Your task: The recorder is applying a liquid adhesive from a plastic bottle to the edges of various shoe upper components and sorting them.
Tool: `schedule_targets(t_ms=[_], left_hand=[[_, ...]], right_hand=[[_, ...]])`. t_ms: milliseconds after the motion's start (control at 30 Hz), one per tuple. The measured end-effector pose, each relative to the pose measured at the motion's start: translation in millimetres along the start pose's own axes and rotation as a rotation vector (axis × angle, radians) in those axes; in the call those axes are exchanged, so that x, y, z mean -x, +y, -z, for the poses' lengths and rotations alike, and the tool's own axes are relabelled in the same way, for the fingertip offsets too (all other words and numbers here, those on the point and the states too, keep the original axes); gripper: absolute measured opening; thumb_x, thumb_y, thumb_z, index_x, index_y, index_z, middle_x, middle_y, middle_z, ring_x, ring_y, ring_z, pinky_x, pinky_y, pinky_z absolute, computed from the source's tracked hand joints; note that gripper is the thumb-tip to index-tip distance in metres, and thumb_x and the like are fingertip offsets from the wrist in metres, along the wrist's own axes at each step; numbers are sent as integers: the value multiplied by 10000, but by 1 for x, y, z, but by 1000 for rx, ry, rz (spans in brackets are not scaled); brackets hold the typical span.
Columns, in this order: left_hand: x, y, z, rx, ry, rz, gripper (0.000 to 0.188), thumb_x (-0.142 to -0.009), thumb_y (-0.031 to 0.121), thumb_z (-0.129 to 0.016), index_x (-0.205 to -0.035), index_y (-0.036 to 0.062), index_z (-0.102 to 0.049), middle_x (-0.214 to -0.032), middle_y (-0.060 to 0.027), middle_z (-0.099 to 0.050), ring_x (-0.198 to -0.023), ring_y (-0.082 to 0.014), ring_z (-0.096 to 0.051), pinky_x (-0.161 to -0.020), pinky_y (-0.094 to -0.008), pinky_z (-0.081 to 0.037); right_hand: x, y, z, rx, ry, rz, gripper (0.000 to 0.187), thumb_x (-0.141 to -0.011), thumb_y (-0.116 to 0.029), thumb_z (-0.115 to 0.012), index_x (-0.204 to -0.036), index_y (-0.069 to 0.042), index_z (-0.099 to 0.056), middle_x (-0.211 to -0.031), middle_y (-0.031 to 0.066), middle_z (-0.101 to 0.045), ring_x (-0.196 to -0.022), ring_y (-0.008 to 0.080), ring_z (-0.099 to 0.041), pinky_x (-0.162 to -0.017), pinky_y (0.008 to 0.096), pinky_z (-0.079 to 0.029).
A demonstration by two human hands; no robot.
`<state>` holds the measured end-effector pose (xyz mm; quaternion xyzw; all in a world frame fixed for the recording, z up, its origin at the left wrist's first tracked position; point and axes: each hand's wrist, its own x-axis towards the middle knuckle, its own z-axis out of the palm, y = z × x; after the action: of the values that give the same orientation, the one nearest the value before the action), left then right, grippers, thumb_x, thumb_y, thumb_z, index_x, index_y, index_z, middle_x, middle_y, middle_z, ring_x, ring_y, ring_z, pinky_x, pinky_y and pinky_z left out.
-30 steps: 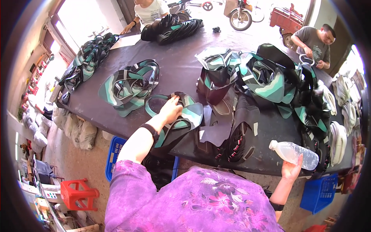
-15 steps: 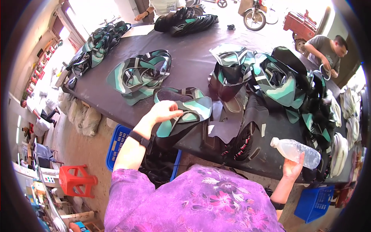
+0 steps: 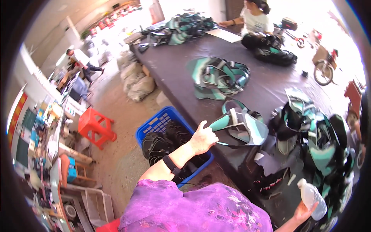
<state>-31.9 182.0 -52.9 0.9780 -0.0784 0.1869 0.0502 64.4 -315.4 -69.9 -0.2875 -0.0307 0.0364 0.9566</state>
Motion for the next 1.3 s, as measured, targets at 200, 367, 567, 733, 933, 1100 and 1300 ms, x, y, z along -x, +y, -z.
schedule_targets(t_ms=[200, 367, 567, 733, 933, 1100, 1300], left_hand=[[14, 17, 54, 59, 142, 159, 177, -556, 86, -573, -730, 98, -541, -689, -12, -510, -758, -183, -471, -793, -370, -337], [0, 56, 62, 40, 240, 13, 170, -603, 98, -519, -768, 68, -545, -703, -25, -497, -754, -189, -470, -779, -356, -354], [-18, 96, 24, 142, 117, -265, 161, -543, 108, -504, -695, 62, -531, -584, -18, -435, -645, -181, -443, -713, -311, -363], [-23, 103, 5, 227, -110, -293, 76, -527, 84, -490, -603, 90, -477, -554, -26, -416, -614, -190, -431, -636, -296, -350], [-24, 99, 2, 267, -128, -245, 158, -482, 27, -566, -623, 63, -501, -598, -40, -468, -647, -207, -458, -659, -307, -367], [-31, 103, 4, 268, -182, -261, 123, -524, 47, -552, -635, 65, -502, -618, -35, -480, -684, -198, -462, -717, -318, -358], [-34, 105, 5, 274, -199, -291, 122, -526, 51, -550, -638, 69, -506, -615, -33, -483, -677, -193, -465, -707, -314, -363]], right_hand=[[-22, -8, -5, -77, 396, 90, 460, -756, -243, -497, -1101, 22, -347, -1130, 140, -394, -1054, 249, -370, -930, 354, -250], [-25, -10, -31, 66, 242, 266, 491, -747, -251, -512, -1119, 7, -321, -1123, 129, -397, -1043, 247, -375, -924, 349, -257], [-6, -31, -47, 326, 147, 431, 537, -743, -292, -507, -1144, -6, -292, -1154, 122, -359, -1069, 249, -340, -930, 360, -236], [6, -24, -47, 467, 91, 405, 539, -752, -308, -471, -1160, -11, -278, -1178, 114, -315, -1101, 256, -277, -945, 397, -164], [-3, 16, -70, 542, -80, 391, 517, -715, -178, -545, -1140, 1, -311, -1130, 82, -377, -1063, 227, -333, -904, 374, -229], [-12, 44, -101, 741, -137, 319, 484, -657, -123, -592, -1066, 11, -371, -1006, 77, -446, -962, 190, -412, -856, 309, -286], [-28, 80, -106, 861, -168, 249, 516, -552, 17, -670, -1006, 8, -426, -960, 72, -494, -876, 145, -477, -759, 260, -386]])
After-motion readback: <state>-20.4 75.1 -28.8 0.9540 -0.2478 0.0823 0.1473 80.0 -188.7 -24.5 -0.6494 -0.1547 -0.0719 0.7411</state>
